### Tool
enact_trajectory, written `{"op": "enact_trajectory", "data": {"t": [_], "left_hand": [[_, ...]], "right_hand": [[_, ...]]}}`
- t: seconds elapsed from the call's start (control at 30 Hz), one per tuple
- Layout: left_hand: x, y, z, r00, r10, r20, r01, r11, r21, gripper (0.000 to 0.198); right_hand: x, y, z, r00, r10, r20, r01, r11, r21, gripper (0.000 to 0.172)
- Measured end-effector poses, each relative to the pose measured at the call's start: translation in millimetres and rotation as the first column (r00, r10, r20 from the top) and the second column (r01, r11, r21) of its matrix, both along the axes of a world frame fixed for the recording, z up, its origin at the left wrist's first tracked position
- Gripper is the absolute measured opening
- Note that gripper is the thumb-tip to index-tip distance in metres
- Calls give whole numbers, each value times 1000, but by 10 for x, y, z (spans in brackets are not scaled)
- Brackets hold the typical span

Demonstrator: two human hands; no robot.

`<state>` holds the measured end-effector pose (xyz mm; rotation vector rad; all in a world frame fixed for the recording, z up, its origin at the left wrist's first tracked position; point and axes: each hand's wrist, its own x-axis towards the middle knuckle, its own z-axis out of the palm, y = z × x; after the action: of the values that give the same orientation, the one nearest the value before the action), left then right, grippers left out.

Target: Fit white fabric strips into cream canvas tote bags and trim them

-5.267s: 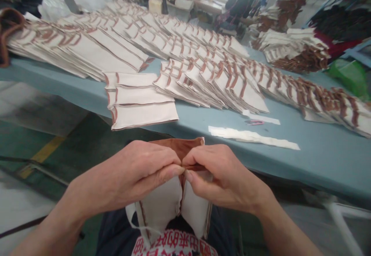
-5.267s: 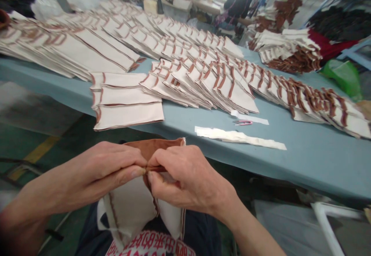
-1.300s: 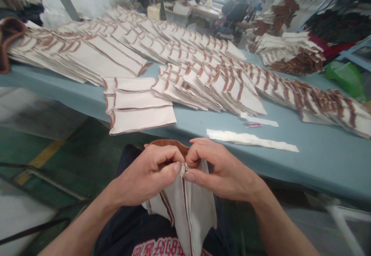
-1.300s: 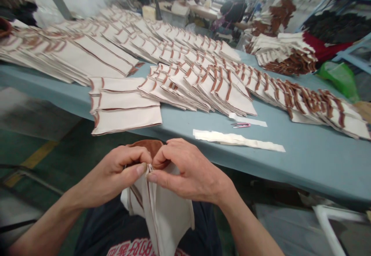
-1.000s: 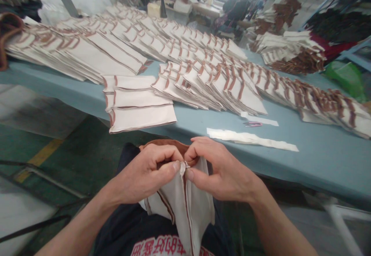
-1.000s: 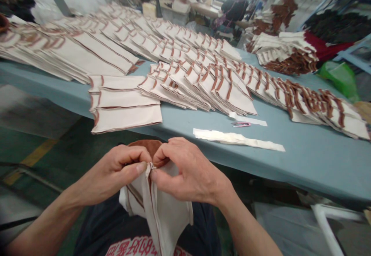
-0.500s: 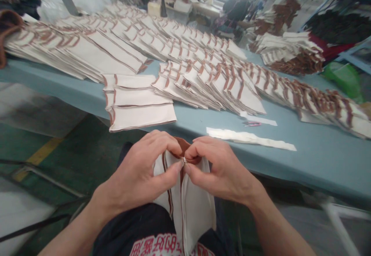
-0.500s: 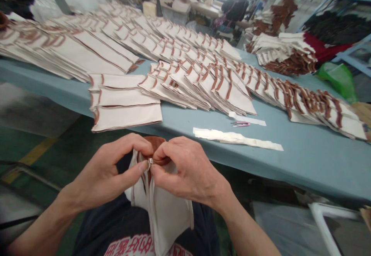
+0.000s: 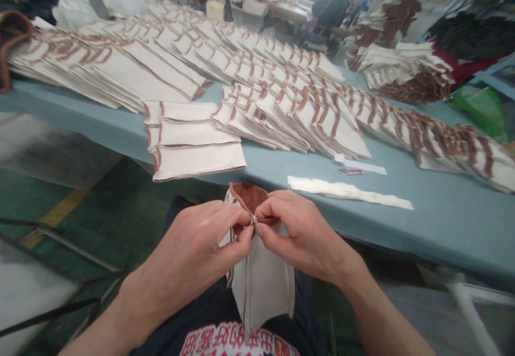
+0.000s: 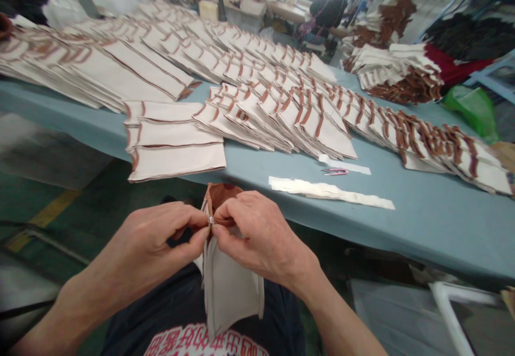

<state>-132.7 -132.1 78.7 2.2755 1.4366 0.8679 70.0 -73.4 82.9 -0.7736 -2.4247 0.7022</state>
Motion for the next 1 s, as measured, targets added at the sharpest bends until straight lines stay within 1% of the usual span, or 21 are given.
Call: {"op": "enact_trajectory", "data": {"t": [0.1, 0.13, 0.2, 0.27, 0.33, 0.37, 0.4, 0.43, 0.47, 0.53, 0.6, 0.7, 0.77, 0.87, 0.93, 1.0], "left_hand": [[11, 1, 40, 999, -14, 33, 15, 999, -30, 18], [23, 8, 48, 997, -5, 75, 9, 998, -54, 19], [56, 26, 46, 978, 45, 206, -14, 988, -151, 20], [95, 43, 15, 920, 123, 373, -10, 957, -291, 21], [134, 47, -35, 830, 200, 521, 41, 909, -414, 20], [153, 41, -61, 790, 232, 567, 59, 892, -448, 21], [170, 29, -81, 767, 255, 589, 61, 885, -462, 21], [186, 12, -95, 764, 268, 587, 37, 890, -455, 21], [201, -9, -102, 780, 269, 565, -6, 906, -423, 21], [221, -53, -95, 837, 234, 495, -89, 950, -299, 20], [228, -90, -82, 885, 185, 426, -132, 980, -150, 21], [224, -119, -85, 926, 146, 349, -157, 988, 2, 20], [226, -126, -102, 935, 140, 326, -158, 987, 29, 20], [230, -132, -117, 921, 171, 350, -167, 985, -41, 21], [216, -127, -109, 907, 203, 369, -194, 979, -62, 16], [176, -101, -89, 911, 184, 370, -193, 981, -13, 12]], "right_hand": [[-13, -6, -2, 1000, 18, -13, -18, 1000, 6, 16], [-22, -9, -9, 999, 17, -34, -17, 1000, 3, 17], [-40, -15, -36, 995, 2, -101, -5, 1000, -27, 17], [-53, -22, -75, 986, -30, -165, 13, 995, -104, 17], [-54, -27, -113, 979, -61, -195, 24, 982, -189, 17], [-50, -28, -126, 977, -70, -199, 26, 976, -216, 17], [-44, -28, -133, 977, -70, -203, 22, 973, -229, 17], [-36, -27, -135, 976, -63, -207, 15, 974, -226, 17], [-29, -25, -131, 977, -48, -209, 3, 978, -211, 16], [-20, -23, -108, 977, -25, -210, -9, 987, -159, 14], [-20, -30, -76, 979, -28, -202, 8, 995, -99, 14], [-35, -56, -31, 984, -53, -168, 50, 998, -25, 16], [-47, -78, -13, 987, -67, -144, 69, 998, 12, 16], [-64, -100, -12, 984, -77, -158, 86, 995, 49, 15], [-70, -103, -21, 980, -63, -191, 75, 995, 61, 15], [-71, -100, -28, 975, -39, -221, 52, 997, 55, 15]]}}
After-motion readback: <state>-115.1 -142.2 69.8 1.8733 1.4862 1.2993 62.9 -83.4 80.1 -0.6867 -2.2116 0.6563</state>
